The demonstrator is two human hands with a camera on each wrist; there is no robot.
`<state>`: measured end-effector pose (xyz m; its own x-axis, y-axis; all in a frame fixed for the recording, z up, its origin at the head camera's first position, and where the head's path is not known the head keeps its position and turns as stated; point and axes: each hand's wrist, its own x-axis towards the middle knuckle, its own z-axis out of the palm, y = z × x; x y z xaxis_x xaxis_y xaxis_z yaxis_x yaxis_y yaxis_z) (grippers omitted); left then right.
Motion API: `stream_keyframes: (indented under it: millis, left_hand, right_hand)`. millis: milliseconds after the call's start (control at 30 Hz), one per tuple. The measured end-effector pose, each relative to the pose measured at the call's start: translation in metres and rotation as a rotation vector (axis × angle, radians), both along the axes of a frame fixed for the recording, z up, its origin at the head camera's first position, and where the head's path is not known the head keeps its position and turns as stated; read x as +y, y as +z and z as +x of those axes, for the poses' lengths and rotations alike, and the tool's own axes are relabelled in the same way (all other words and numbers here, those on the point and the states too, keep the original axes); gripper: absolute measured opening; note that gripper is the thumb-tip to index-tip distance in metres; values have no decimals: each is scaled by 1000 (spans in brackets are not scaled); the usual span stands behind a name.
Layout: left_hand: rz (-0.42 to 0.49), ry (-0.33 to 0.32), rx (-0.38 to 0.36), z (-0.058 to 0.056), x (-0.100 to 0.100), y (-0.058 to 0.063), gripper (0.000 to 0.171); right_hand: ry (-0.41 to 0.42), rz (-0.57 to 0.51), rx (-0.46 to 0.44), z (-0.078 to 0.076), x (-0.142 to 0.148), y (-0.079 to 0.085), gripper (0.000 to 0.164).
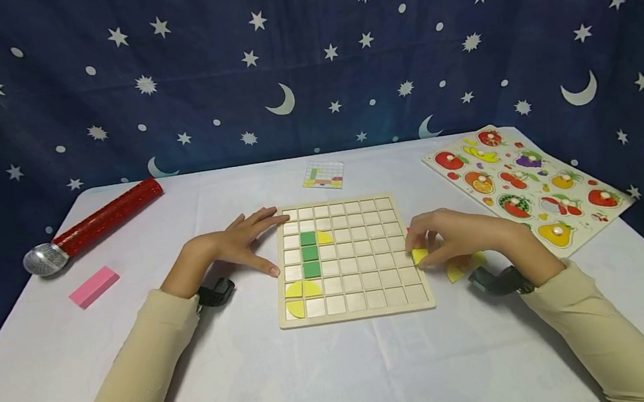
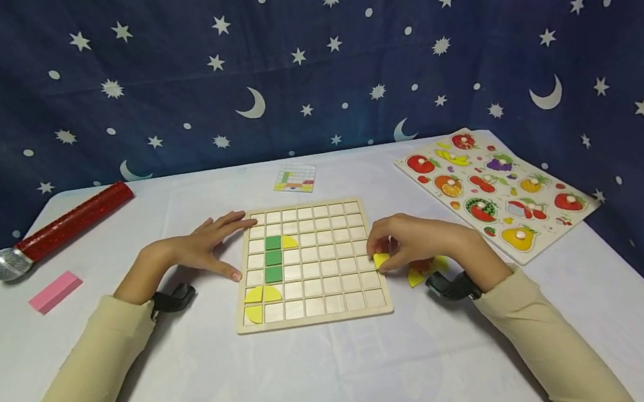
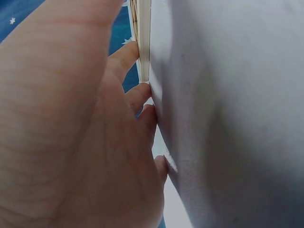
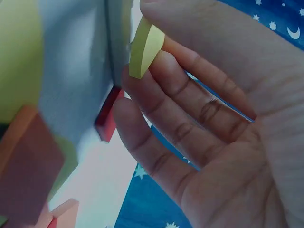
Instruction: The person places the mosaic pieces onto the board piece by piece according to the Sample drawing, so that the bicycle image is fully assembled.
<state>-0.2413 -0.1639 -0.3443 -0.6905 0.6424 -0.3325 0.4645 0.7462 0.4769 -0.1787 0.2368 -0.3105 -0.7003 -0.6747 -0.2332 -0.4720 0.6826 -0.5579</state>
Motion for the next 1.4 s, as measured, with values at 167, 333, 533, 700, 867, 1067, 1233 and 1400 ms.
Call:
stream_keyframes:
  millis: [167, 333, 533, 700, 867, 1067, 1233, 1400]
  left_hand:
    - [-8, 2, -1, 0, 0, 0, 107]
    - [-8, -2, -2, -1, 0, -1, 108]
    - [-1, -11, -5, -1, 0, -1, 108]
    - [-5, -6, -5, -2, 0, -1, 108]
    - [-5, -5, -2, -2, 0, 0, 108]
    - [-2, -3, -6, -1, -1, 0, 108]
    - [-10, -1, -5, -1, -1, 0, 108]
    - [-15, 0, -3, -2, 0, -1, 108]
  right_hand:
    - [54, -30, 4, 0, -9, 0, 20]
    - [85, -4, 0, 2, -25, 2, 20]
    - [138, 24, 5, 1, -43, 2, 21]
    - [223, 11, 24, -1, -57, 1, 21]
    - [309, 1, 48, -1, -69, -1, 18]
    - [341, -2, 39, 1, -82, -2, 17]
    - [362, 8, 27, 4, -97, -1, 17]
    - [401, 28, 34, 7, -111, -3, 17]
